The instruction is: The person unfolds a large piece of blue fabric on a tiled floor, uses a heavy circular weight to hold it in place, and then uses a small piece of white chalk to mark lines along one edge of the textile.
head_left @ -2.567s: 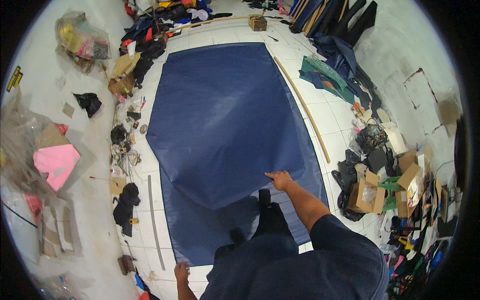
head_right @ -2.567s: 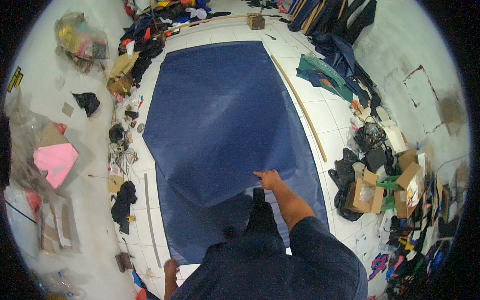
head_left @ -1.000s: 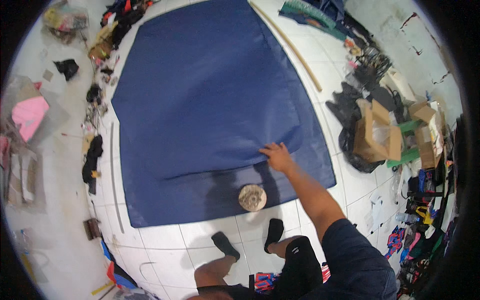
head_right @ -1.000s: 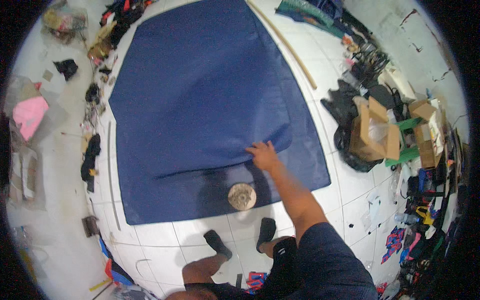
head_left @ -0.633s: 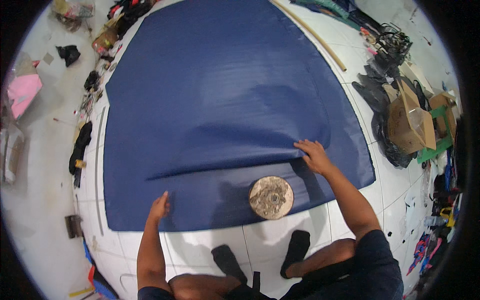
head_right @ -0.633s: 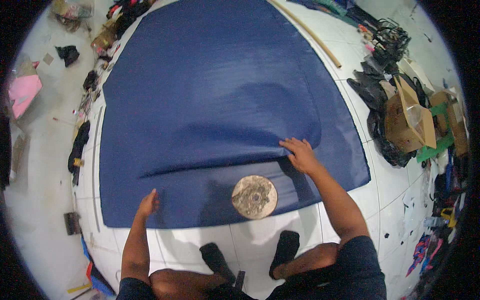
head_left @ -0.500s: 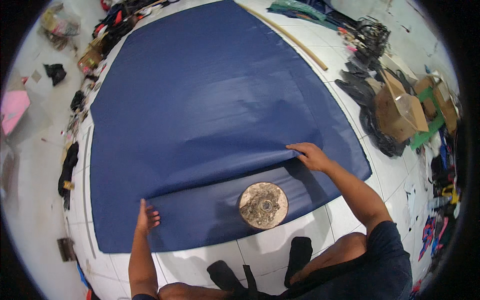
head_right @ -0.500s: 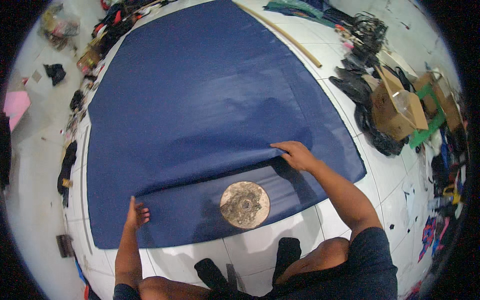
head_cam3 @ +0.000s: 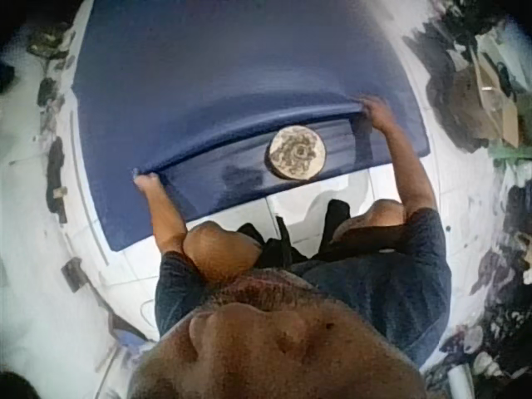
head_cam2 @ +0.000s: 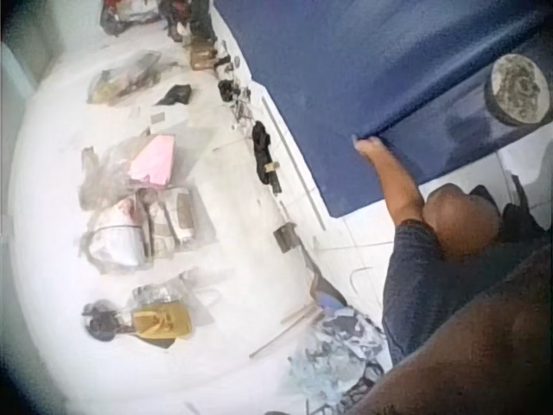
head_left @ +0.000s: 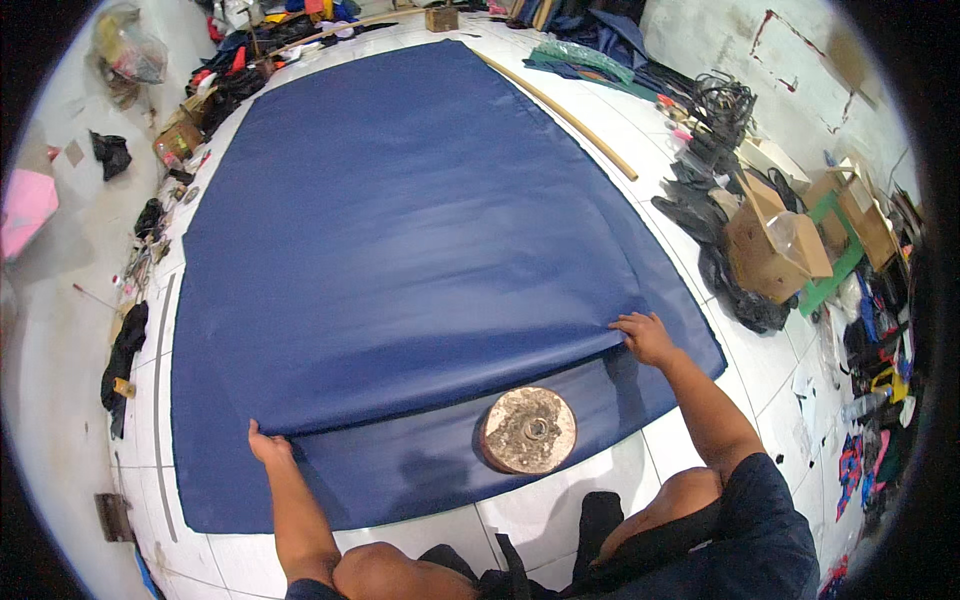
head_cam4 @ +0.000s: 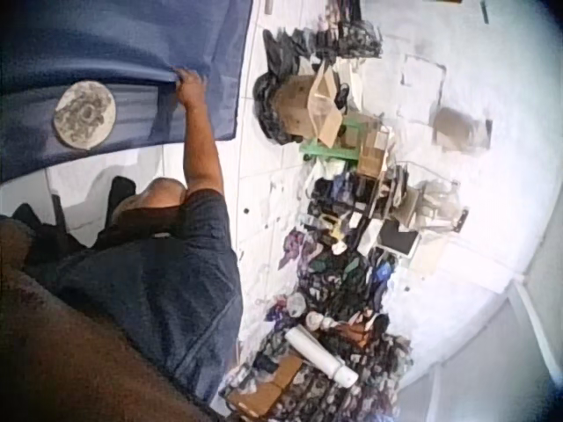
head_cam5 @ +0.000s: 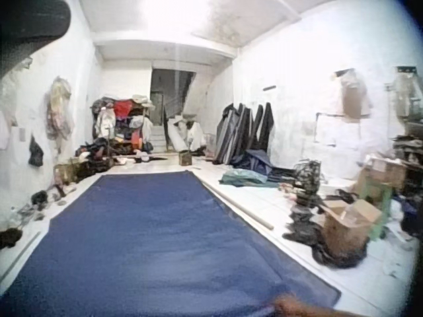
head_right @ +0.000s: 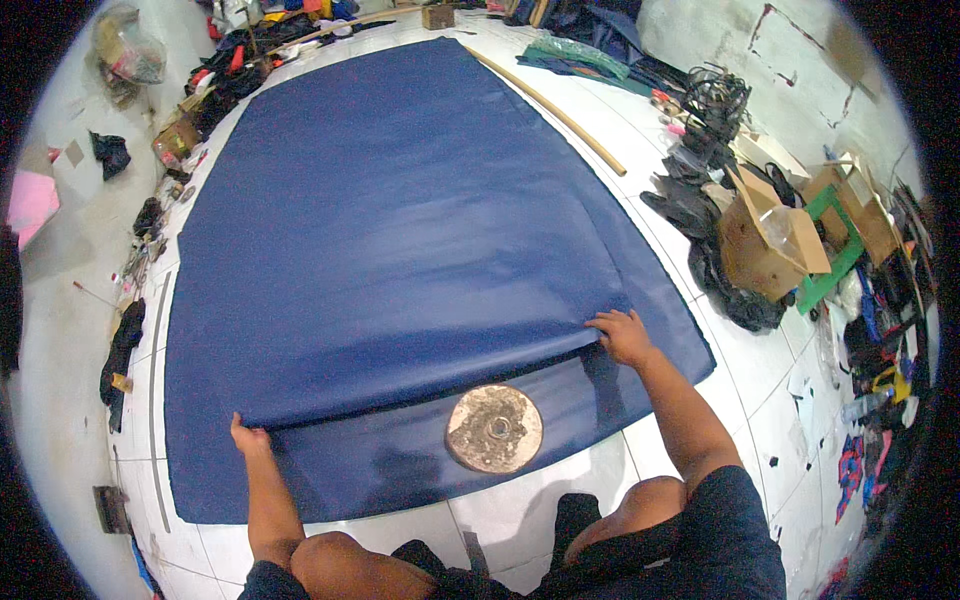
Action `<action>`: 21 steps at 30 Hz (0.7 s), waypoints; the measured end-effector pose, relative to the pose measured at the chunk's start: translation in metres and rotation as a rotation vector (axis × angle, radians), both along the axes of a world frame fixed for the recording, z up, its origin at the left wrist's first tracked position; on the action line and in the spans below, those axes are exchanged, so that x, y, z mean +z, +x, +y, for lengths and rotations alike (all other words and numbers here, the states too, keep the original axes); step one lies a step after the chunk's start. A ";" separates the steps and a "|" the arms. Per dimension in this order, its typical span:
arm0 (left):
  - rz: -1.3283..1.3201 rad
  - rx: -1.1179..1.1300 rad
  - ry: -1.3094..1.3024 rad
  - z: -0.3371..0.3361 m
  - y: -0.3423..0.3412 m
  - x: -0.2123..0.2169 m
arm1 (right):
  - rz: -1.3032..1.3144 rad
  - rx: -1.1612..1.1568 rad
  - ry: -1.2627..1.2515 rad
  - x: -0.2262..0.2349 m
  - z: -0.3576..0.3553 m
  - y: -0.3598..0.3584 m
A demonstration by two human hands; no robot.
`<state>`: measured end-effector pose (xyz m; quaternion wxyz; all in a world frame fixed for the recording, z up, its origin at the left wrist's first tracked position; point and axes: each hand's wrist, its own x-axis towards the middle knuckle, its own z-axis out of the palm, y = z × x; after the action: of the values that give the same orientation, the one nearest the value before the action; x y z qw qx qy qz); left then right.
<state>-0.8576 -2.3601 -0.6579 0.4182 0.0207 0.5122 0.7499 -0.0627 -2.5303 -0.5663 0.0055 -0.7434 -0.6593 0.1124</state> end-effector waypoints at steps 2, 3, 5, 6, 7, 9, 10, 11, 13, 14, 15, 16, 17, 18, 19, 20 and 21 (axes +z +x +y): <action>0.379 0.018 -0.094 -0.011 0.027 0.014 | -0.048 -0.109 -0.002 -0.017 -0.010 0.014; 0.572 0.013 -0.135 -0.018 0.050 0.033 | -0.065 -0.161 0.018 -0.023 -0.023 0.025; 0.912 -0.019 -0.192 -0.047 0.090 0.087 | -0.083 -0.227 0.055 -0.031 -0.039 0.040; 1.089 -0.020 -0.220 -0.062 0.103 0.108 | -0.079 -0.232 0.075 -0.035 -0.038 0.043; 1.054 -0.005 -0.210 -0.082 0.108 0.112 | -0.073 -0.231 0.091 -0.038 -0.037 0.044; 0.689 -0.022 -0.127 -0.120 0.114 0.092 | -0.118 -0.242 0.091 -0.041 -0.040 0.053; 0.366 -0.046 -0.059 -0.133 0.112 0.067 | -0.141 -0.245 0.095 -0.042 -0.039 0.058; 0.168 -0.162 -0.051 -0.141 0.100 0.039 | -0.163 -0.253 0.138 -0.041 -0.041 0.064; -0.054 -0.258 -0.066 -0.159 0.083 -0.013 | -0.205 -0.255 0.211 -0.036 -0.046 0.074; -0.085 -0.296 -0.069 -0.161 0.080 -0.030 | -0.230 -0.289 0.247 -0.034 -0.044 0.077; -0.123 -0.337 -0.077 -0.166 0.081 -0.042 | -0.175 -0.343 0.224 -0.034 -0.047 0.086; -0.189 -0.341 0.000 -0.167 0.100 -0.038 | -0.131 -0.399 0.197 -0.030 -0.055 0.098; -0.253 -0.338 0.079 -0.159 0.122 -0.036 | -0.085 -0.451 0.170 -0.027 -0.061 0.108; -0.309 -0.320 0.154 -0.156 0.140 -0.025 | -0.114 -0.477 0.141 -0.021 -0.077 0.113; -0.306 -0.303 0.208 -0.151 0.132 -0.013 | -0.120 -0.490 0.126 -0.023 -0.086 0.105; -0.302 -0.281 0.260 -0.149 0.121 -0.005 | -0.089 -0.467 0.103 -0.024 -0.089 0.104; -0.280 -0.232 0.270 -0.147 0.099 -0.002 | -0.051 -0.431 0.075 -0.033 -0.085 0.104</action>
<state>-0.7589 -2.5071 -0.6597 0.5621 0.0310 0.3381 0.7542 0.0415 -2.6150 -0.5990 0.0404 -0.8689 -0.4890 0.0651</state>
